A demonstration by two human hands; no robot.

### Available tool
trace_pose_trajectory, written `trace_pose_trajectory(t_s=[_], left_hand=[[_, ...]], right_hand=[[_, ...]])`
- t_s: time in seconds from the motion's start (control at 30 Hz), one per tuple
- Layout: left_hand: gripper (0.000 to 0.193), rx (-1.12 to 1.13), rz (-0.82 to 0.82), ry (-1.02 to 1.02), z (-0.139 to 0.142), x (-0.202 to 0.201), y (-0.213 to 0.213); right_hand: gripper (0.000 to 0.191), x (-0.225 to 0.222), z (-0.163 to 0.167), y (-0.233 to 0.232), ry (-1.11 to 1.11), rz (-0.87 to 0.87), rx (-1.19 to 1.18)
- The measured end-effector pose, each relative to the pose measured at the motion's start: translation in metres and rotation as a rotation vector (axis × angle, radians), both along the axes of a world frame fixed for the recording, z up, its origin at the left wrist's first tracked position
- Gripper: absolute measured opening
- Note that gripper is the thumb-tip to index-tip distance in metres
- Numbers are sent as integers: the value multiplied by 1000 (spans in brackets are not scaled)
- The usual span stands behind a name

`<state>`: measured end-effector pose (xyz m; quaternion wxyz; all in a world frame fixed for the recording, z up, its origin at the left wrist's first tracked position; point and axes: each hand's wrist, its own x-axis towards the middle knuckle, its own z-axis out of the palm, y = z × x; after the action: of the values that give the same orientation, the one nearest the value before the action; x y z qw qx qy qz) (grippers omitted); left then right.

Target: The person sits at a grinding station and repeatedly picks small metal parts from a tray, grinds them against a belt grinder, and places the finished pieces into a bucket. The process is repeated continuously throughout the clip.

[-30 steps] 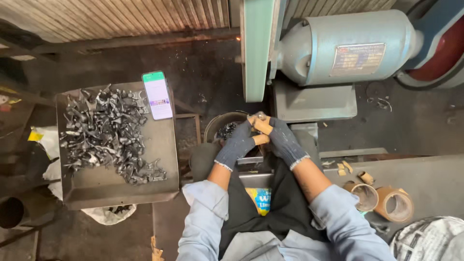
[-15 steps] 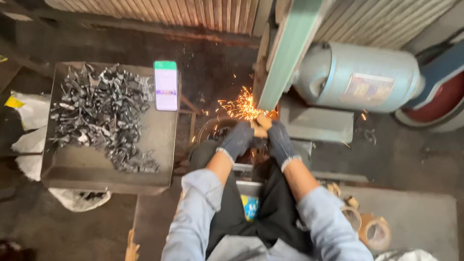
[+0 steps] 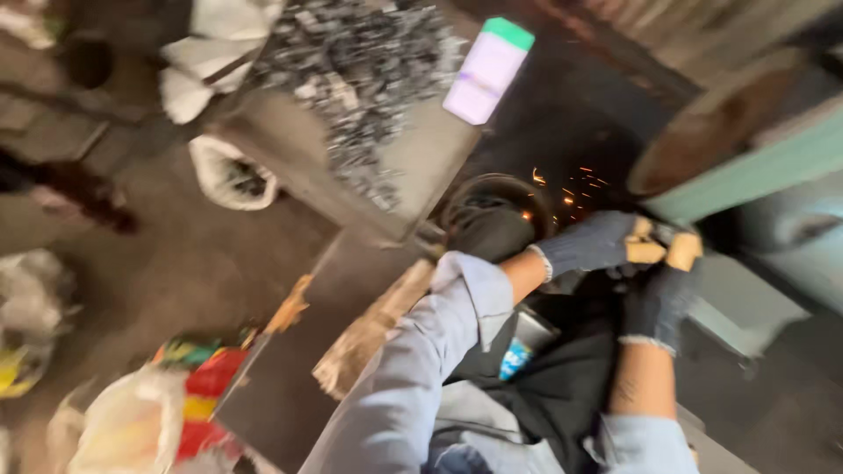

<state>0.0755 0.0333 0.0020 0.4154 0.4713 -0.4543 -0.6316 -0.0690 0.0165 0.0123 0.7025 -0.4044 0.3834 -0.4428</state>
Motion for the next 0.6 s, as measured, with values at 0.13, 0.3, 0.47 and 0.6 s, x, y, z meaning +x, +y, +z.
trace_pose_trajectory(t_s=[0.13, 0.3, 0.47, 0.6], left_hand=[[30, -392, 330, -725, 7, 109, 66], [22, -103, 226, -1364, 4, 245, 163], [24, 18, 165, -1332, -9, 271, 148], [20, -154, 139, -1394, -5, 262, 137]], right_hand=[[36, 1, 46, 43, 558, -73, -124], [44, 10, 76, 62, 832, 297, -238], [65, 50, 50, 80, 999, 642, -310], [57, 48, 56, 95, 1102, 621, -555]])
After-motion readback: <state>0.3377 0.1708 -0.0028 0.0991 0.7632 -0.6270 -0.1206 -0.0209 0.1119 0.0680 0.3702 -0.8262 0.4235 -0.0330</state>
